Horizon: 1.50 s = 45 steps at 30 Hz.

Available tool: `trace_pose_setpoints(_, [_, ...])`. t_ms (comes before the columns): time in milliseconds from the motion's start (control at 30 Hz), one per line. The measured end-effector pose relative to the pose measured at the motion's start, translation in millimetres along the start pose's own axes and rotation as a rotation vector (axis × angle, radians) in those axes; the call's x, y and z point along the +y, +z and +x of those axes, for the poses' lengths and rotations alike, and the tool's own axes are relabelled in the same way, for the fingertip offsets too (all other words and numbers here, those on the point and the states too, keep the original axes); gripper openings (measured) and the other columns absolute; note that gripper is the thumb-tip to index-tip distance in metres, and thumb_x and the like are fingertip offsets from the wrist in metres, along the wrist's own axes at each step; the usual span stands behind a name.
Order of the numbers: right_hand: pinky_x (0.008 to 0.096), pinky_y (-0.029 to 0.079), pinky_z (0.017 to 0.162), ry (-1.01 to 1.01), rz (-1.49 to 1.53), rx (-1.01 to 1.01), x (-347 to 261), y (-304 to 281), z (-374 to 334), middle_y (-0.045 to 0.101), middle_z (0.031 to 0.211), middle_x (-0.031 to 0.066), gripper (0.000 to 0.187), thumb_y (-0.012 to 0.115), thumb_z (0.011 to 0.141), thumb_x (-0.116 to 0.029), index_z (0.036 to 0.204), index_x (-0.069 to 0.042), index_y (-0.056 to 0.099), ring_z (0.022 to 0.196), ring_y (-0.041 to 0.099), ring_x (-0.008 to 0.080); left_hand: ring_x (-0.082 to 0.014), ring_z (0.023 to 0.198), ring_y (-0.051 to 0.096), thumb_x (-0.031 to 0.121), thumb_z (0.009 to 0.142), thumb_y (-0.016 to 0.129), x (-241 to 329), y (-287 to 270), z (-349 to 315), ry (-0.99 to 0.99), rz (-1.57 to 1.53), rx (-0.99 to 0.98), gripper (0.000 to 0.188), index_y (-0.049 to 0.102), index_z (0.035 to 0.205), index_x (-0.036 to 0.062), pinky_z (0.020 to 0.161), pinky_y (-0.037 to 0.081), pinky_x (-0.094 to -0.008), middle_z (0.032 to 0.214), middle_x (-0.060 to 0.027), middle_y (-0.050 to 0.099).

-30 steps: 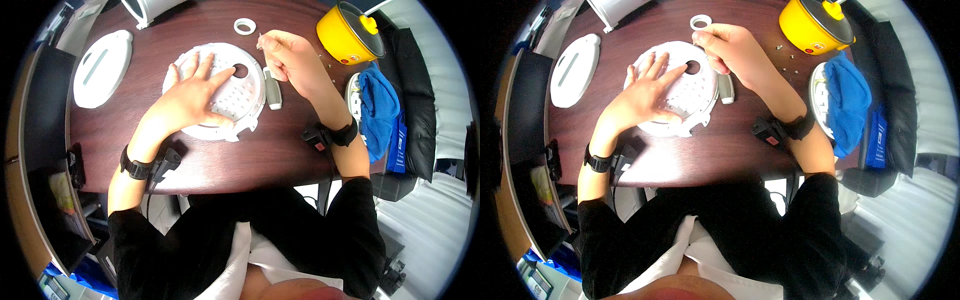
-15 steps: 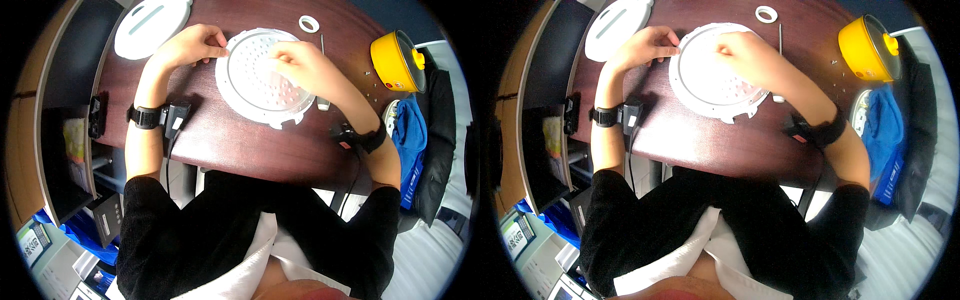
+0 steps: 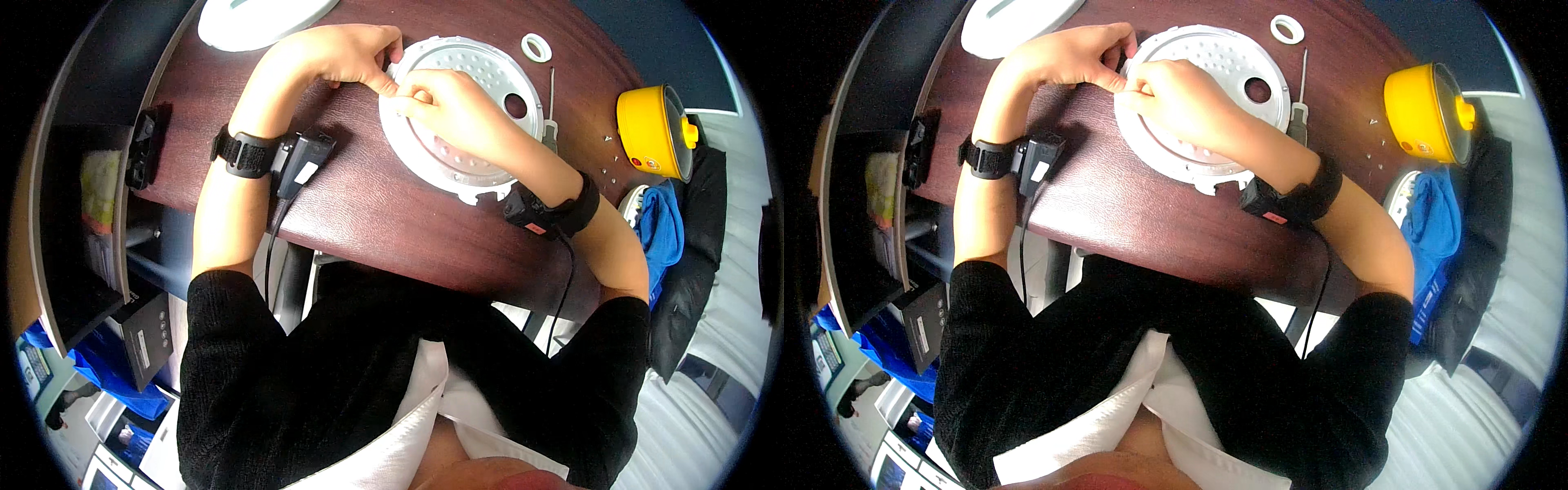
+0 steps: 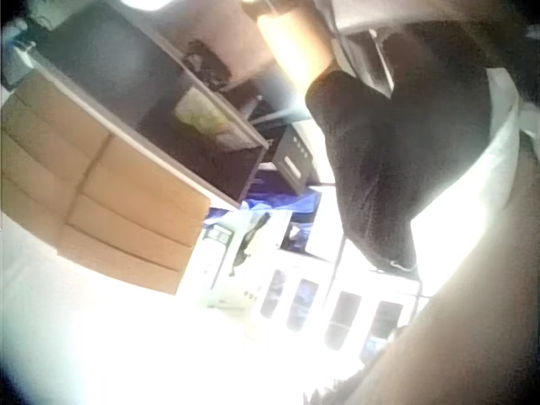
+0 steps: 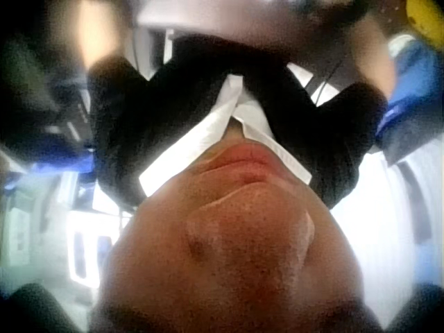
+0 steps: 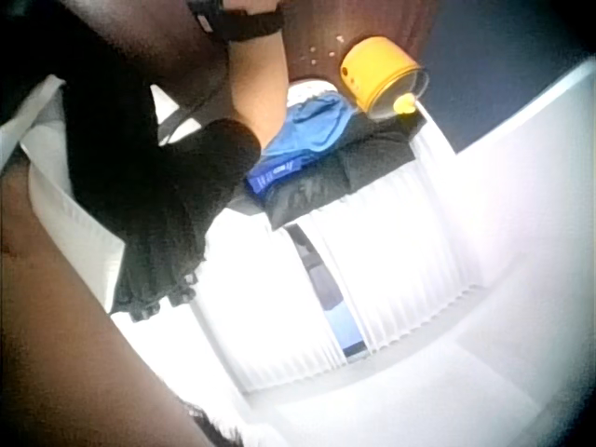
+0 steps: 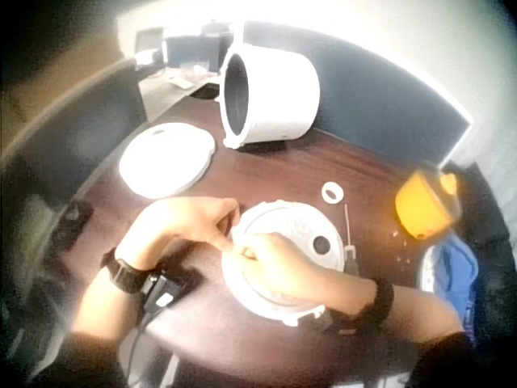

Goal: The person assembles a white circular appliance part with a perforated metal insert on a wooden table. They align the insert, place a white ring, and use a screwdriver to tighten screws around the perimeter, then flip the assembly to continue securing it.

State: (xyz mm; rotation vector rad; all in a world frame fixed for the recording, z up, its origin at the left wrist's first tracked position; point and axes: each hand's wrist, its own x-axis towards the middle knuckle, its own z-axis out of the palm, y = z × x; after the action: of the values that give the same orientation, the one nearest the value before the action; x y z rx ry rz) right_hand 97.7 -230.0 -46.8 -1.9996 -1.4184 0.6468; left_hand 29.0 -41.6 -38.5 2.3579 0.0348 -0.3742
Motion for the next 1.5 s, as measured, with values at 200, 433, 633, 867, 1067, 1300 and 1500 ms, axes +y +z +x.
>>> trace_pose_setpoints(200, [0.0376,0.047,0.058,-0.031,-0.097,0.038,-8.7,3.3,0.3,0.061,0.065,0.0148,0.020,0.061,0.086,-0.025,0.081,-0.005,0.063,0.060,0.061,0.0298,-0.0193,0.064,0.057,0.038,0.066,0.082,-4.1,-4.3,-0.9,-0.081,-0.022,-0.036,0.062,0.052,0.111,0.0070,0.051,0.046,-0.0319,0.083,-0.0078,0.060])
trace_pose_setpoints(433, [0.0396,0.046,0.060,0.046,-0.093,-0.042,-15.2,-4.9,-0.6,0.061,0.067,0.0162,0.024,0.059,0.087,-0.025,0.079,-0.002,0.064,0.063,0.061,0.0317,-0.0272,0.084,0.059,0.038,0.065,0.082,-3.4,-12.5,-0.4,0.027,0.021,-0.061,0.063,0.055,0.107,-0.0001,0.072,0.046,-0.0326,0.092,-0.0124,0.064])
trace_pose_setpoints(633, [0.0396,0.046,0.059,0.093,-0.103,-0.063,-16.6,-1.0,6.8,0.061,0.065,0.0164,0.027,0.059,0.087,-0.027,0.079,-0.002,0.064,0.061,0.061,0.0316,-0.0289,0.089,0.061,0.033,0.063,0.083,-4.2,-15.4,-2.6,0.035,0.061,-0.062,0.060,0.058,0.105,-0.0015,0.076,0.046,-0.0338,0.095,-0.0163,0.065])
trace_pose_setpoints(867, [0.0396,0.046,0.056,0.053,-0.183,-0.039,-20.0,-4.1,5.4,0.060,0.060,0.0142,0.028,0.060,0.087,-0.028,0.074,-0.003,0.062,0.056,0.060,0.0314,-0.0301,0.092,0.061,0.032,0.063,0.083,-0.3,-21.7,-13.5,0.098,0.046,-0.043,0.060,0.058,0.106,-0.0009,0.079,0.047,-0.0346,0.098,-0.0163,0.066])
trace_pose_setpoints(1067, [0.0410,0.046,0.055,-0.021,-0.193,-0.036,-19.9,-5.7,3.8,0.060,0.059,0.0141,0.026,0.060,0.087,-0.027,0.076,-0.005,0.064,0.056,0.060,0.0319,-0.0304,0.094,0.061,0.032,0.063,0.082,0.6,-18.5,-7.3,0.001,0.127,-0.049,0.058,0.059,0.106,-0.0005,0.080,0.047,-0.0352,0.100,-0.0171,0.065])
trace_pose_setpoints(1300, [0.0452,0.046,0.054,-0.125,-0.376,0.025,-21.8,-2.3,1.8,0.060,0.059,0.0166,0.024,0.057,0.088,-0.027,0.076,-0.007,0.064,0.056,0.060,0.0355,-0.0307,0.095,0.061,0.034,0.063,0.082,-2.7,-17.5,-5.1,-0.001,0.110,-0.070,0.061,0.058,0.108,-0.0001,0.081,0.047,-0.0352,0.103,-0.0168,0.065])
trace_pose_setpoints(1500, [0.0444,0.046,0.053,-0.145,-0.336,0.060,-21.6,-2.2,2.7,0.058,0.057,0.0163,0.023,0.058,0.087,-0.026,0.075,-0.007,0.062,0.054,0.059,0.0358,-0.0307,0.096,0.061,0.034,0.063,0.082,-1.9,-17.4,-4.3,-0.012,0.118,-0.077,0.062,0.058,0.109,0.0002,0.081,0.047,-0.0355,0.103,-0.0167,0.065])
